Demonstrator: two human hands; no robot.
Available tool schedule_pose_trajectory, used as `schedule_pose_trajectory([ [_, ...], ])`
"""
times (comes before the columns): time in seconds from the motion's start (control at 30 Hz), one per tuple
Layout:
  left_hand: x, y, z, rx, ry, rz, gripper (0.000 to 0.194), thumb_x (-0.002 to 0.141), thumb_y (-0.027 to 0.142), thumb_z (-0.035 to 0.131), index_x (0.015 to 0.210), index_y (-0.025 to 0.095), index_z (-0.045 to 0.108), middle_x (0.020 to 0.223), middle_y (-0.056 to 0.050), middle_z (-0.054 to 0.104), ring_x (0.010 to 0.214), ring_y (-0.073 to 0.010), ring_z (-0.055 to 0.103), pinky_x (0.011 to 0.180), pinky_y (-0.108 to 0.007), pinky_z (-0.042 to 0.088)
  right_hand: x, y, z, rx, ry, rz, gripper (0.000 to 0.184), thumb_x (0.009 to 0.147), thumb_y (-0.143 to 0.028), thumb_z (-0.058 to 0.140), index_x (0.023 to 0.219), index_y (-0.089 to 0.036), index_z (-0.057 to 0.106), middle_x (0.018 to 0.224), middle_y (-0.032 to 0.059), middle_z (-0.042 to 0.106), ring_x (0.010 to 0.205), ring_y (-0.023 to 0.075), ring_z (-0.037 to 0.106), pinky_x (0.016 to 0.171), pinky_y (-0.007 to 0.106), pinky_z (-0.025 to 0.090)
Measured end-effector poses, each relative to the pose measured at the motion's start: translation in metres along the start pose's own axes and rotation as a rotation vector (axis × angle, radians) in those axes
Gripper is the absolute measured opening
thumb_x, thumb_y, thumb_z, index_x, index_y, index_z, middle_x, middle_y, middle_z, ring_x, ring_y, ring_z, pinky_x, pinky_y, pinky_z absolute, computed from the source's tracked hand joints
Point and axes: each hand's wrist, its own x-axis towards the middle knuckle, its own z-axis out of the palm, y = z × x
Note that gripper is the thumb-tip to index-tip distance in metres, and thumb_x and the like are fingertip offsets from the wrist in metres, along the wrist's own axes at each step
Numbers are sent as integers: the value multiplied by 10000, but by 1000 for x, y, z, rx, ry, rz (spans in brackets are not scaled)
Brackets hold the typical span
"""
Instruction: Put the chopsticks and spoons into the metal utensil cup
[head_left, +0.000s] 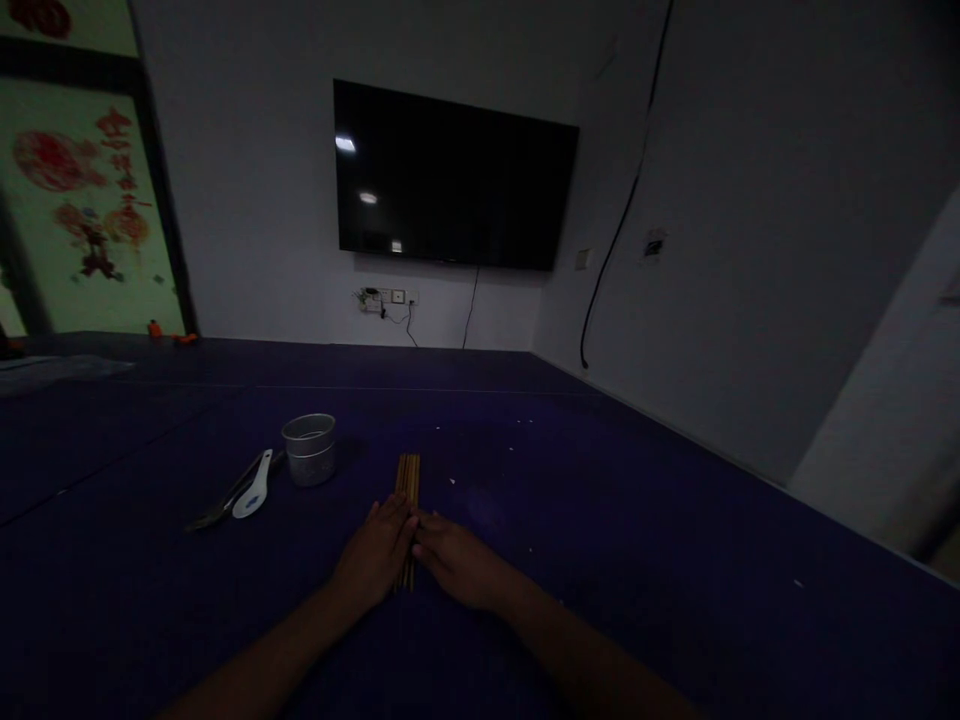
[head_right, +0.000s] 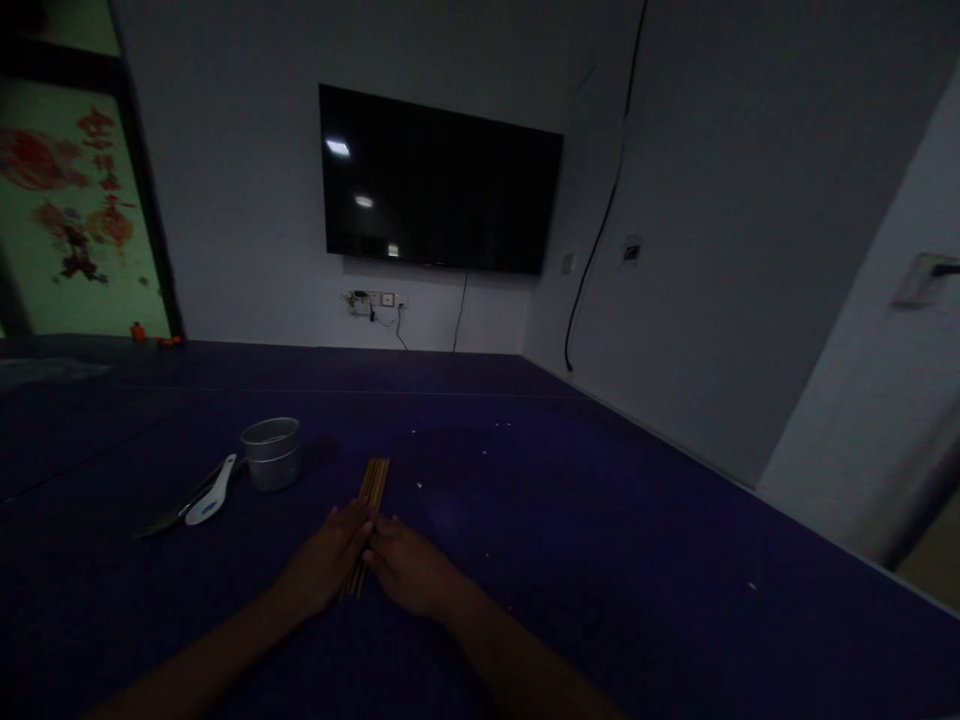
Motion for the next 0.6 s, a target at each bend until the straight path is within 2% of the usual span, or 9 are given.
schedule_pose_trajectory([
  [0.17, 0, 1, -1, 13, 18, -8, 494, 959, 367, 193, 1262, 126, 499, 1320, -143, 525, 1295, -212, 395, 1071, -460, 299, 2, 0, -2, 33, -21, -15, 391, 952, -158, 331, 1319, -215, 452, 1462, 77, 332, 1341, 194, 292, 1102, 446, 227],
  [0.43, -1, 3, -3, 50, 9, -28, 470, 959, 346, 214, 1254, 124, 504, 1324, -142, 521, 1280, -207, 419, 1071, -448, 304, 3, 3, -2, 22, -47, -1, 364, 960, -164, 315, 1258, -207, 520, 1452, 78, 350, 1315, 197, 343, 1104, 461, 209],
  [0.6, -1, 6, -5, 68, 20, -14, 470, 960, 340, 201, 1236, 133, 522, 1301, -139, 543, 1256, -213, 448, 1048, -468, 323, 1, -1, -4, 54, -16, 6, 382, 965, -175, 286, 1299, -195, 472, 1446, 87, 359, 1316, 188, 340, 1102, 446, 227],
])
